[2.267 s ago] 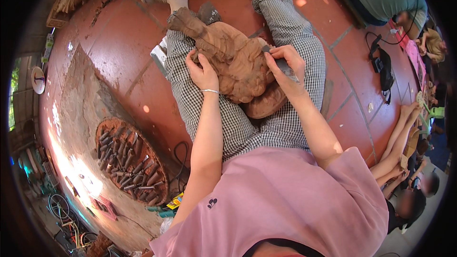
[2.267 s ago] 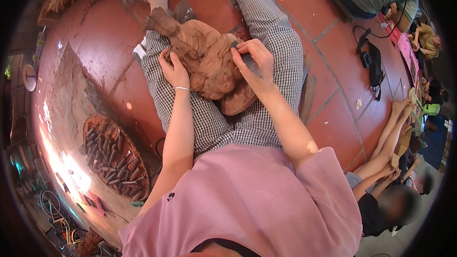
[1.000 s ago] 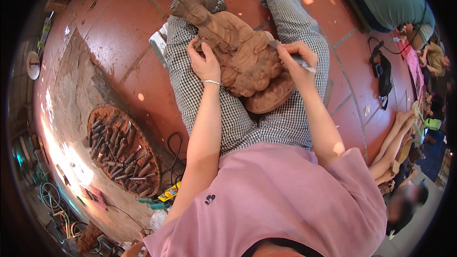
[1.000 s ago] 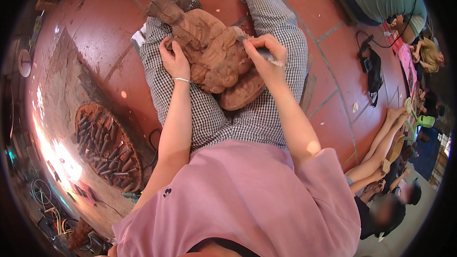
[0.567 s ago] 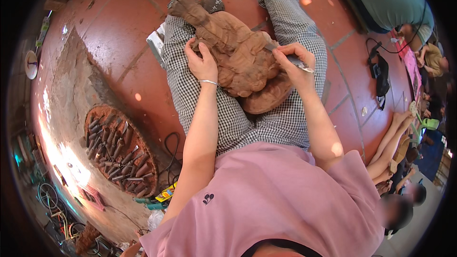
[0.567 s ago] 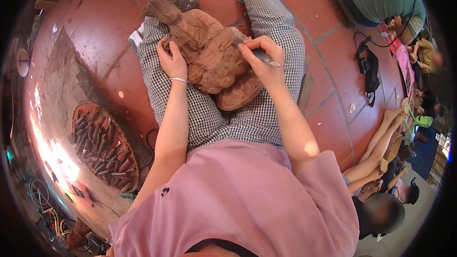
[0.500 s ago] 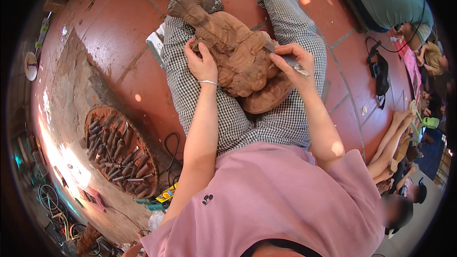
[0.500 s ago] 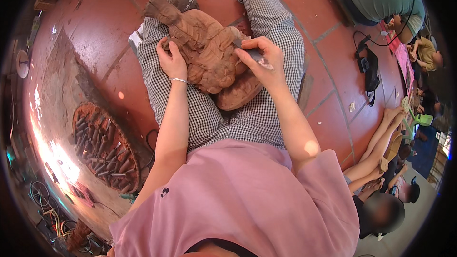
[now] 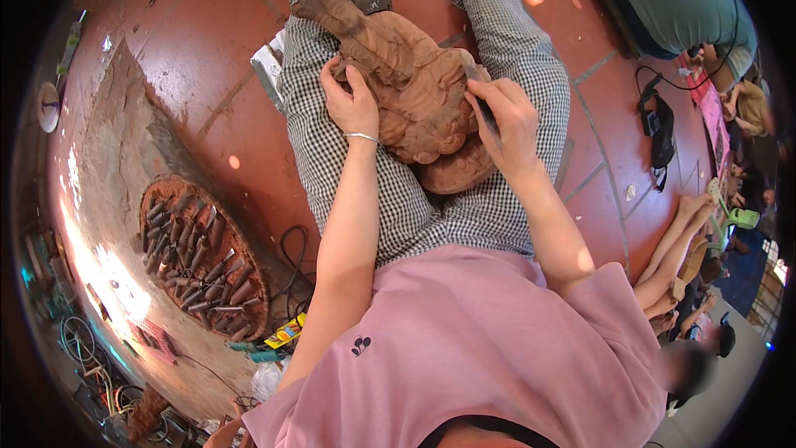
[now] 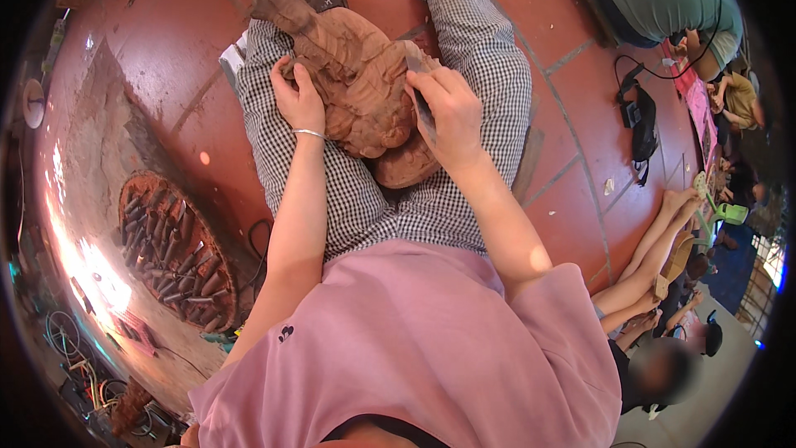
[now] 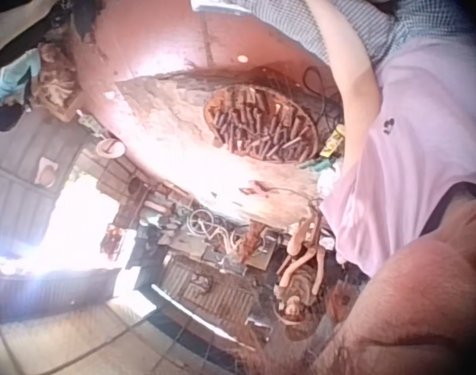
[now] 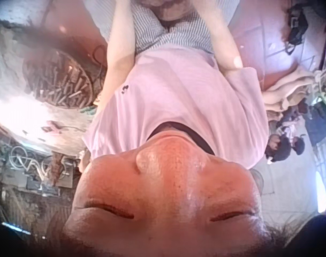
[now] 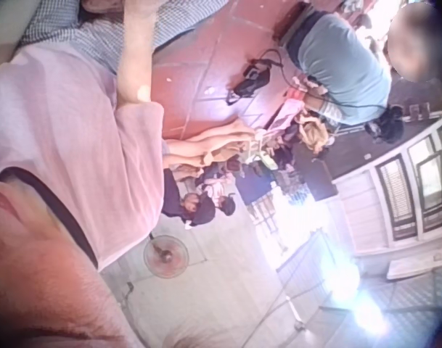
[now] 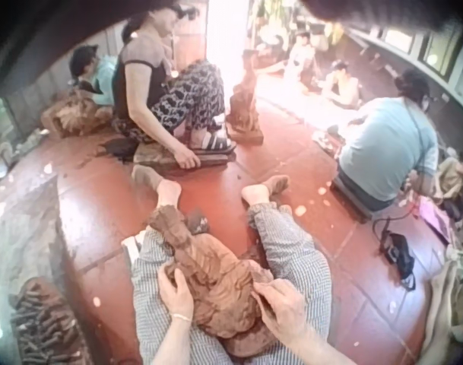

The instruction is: The person sits on the floor and uses a carving knife to shape a large piece of wood resting on their lap. They repeatedly scrape and carve the surface, occasionally adjusting the wood's position and switching tools from a basket nearby.

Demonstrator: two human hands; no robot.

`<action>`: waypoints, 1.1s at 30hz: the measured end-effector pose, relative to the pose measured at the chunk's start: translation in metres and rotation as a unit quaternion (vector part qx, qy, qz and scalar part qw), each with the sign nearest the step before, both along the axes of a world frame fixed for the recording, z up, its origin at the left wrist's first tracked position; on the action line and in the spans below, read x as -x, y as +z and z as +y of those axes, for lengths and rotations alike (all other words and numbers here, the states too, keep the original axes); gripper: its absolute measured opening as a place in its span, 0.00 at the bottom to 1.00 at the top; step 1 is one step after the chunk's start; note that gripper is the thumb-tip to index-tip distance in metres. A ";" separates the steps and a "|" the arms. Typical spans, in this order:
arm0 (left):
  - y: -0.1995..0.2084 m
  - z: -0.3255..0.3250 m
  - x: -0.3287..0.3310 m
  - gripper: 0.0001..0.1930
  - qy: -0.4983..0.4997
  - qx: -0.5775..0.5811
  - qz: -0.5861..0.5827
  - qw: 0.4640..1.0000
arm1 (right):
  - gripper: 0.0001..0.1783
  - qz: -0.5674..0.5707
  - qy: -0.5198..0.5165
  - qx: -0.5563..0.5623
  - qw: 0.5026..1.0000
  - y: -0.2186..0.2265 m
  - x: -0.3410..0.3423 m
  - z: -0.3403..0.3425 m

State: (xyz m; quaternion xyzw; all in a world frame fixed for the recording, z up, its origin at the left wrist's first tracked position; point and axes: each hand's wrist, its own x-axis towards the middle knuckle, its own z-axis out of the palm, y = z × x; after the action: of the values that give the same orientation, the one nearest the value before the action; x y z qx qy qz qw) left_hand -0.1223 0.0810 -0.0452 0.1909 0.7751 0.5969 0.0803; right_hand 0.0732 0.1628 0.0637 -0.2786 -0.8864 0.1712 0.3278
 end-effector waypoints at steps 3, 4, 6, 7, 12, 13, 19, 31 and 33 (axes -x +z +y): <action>-0.001 0.000 0.001 0.18 -0.002 -0.001 0.001 1.000 | 0.09 0.014 0.008 0.024 1.000 -0.003 -0.004 0.001; -0.002 -0.001 0.000 0.18 -0.002 0.001 0.000 1.000 | 0.09 0.037 0.003 0.025 0.999 -0.002 -0.001 0.006; 0.001 0.000 0.000 0.18 -0.005 0.005 0.000 1.000 | 0.09 0.059 -0.009 0.025 0.998 -0.004 0.001 0.009; 0.002 -0.001 -0.001 0.18 -0.005 0.008 -0.005 1.000 | 0.10 0.056 -0.016 0.025 0.998 -0.007 0.001 0.008; -0.004 0.001 0.002 0.19 0.003 0.014 0.026 1.000 | 0.09 0.052 0.017 0.059 0.997 -0.004 -0.004 -0.004; -0.005 0.001 0.002 0.19 0.001 0.011 0.018 1.000 | 0.09 0.062 0.000 0.061 0.996 -0.004 -0.003 -0.002; -0.014 0.003 0.004 0.19 0.016 0.008 0.088 0.996 | 0.09 0.067 -0.027 0.061 0.996 -0.008 0.002 0.002; -0.014 0.004 0.003 0.18 0.014 -0.004 0.078 0.997 | 0.14 0.083 -0.027 0.426 0.901 -0.018 -0.023 0.077; -0.012 0.002 0.003 0.18 0.011 0.007 0.051 0.999 | 0.15 0.039 -0.013 0.458 0.888 -0.020 -0.019 0.089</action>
State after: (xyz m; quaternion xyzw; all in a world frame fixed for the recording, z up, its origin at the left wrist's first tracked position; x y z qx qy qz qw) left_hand -0.1251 0.0833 -0.0572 0.2117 0.7846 0.5817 0.0356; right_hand 0.0924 0.2516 0.0437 -0.4022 -0.6927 0.5642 0.2001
